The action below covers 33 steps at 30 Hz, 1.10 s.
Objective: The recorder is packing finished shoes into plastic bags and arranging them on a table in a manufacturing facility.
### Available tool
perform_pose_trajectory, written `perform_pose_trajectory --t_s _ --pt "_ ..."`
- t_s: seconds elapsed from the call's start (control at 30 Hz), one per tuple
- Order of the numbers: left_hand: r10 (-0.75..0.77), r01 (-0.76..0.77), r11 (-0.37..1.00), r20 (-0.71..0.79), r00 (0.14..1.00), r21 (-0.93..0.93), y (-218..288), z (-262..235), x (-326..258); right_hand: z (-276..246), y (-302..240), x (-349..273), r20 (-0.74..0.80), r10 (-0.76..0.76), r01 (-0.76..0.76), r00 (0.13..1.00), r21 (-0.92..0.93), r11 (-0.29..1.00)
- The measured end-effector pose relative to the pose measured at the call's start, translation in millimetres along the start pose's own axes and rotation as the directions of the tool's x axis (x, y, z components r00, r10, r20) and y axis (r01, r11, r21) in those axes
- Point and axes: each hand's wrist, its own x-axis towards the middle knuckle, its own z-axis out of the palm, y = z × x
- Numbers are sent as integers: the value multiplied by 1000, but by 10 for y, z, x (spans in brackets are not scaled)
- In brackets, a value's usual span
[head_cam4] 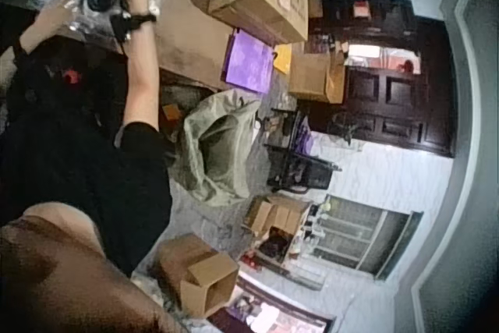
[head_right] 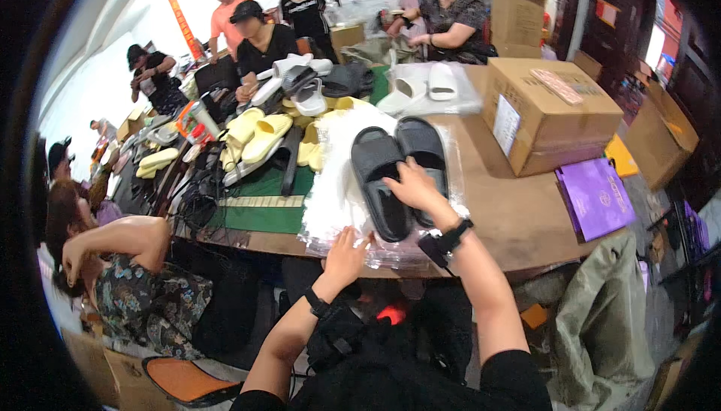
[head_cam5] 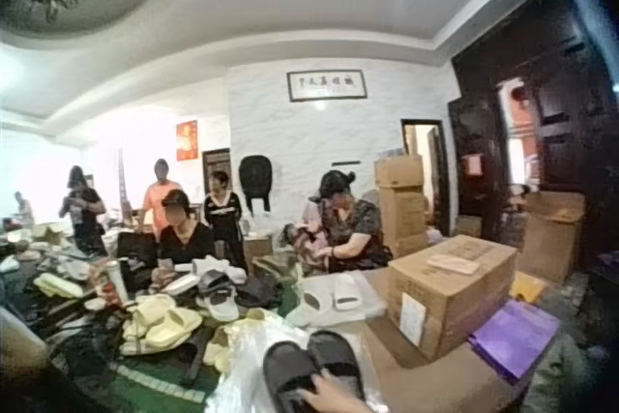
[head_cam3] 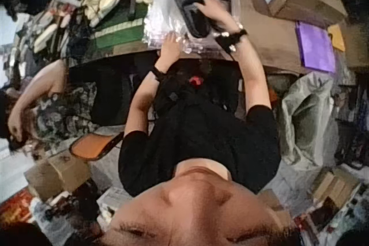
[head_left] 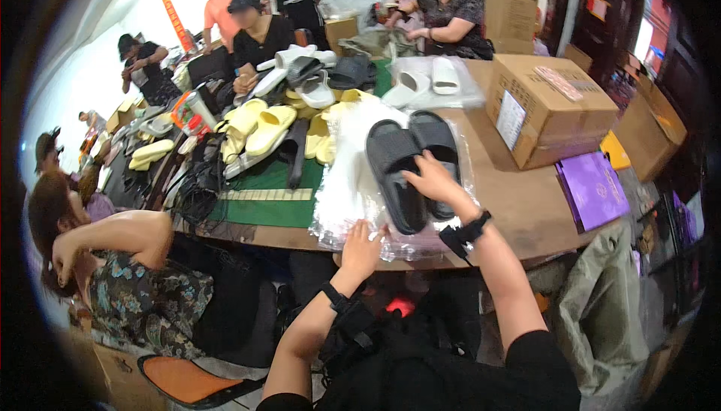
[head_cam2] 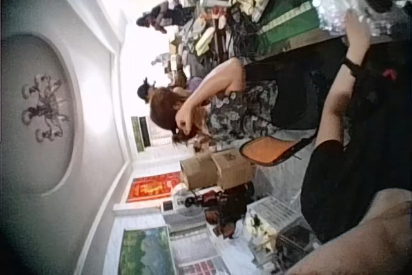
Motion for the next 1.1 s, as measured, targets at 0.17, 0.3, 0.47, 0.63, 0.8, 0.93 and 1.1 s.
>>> perform_pose_trajectory --t_s 0.17,0.3,0.47,0.63,0.8,0.93,1.1 --pt "-22 21 1000 -66 998 -15 98 -96 -11 -377 83 -820 -151 -123 143 981 126 982" --pt "54 -69 993 151 987 99 151 -247 -12 -525 60 -1360 -69 -38 51 997 205 977" --pt "107 -118 992 191 976 44 73 -176 -44 -547 166 -1633 71 -33 16 997 238 971" --pt "124 -108 971 64 990 -214 27 -110 52 -682 336 -1807 168 -112 55 979 314 948" --pt "174 -134 944 109 979 -302 -215 -292 258 -875 278 -1864 421 -252 68 871 404 912" --pt "238 -233 935 -13 971 -267 -277 -235 251 -854 167 -2008 578 -388 31 718 530 847" --pt "406 -392 889 12 914 -236 -246 -257 397 -860 129 -2199 584 -451 34 675 586 810"
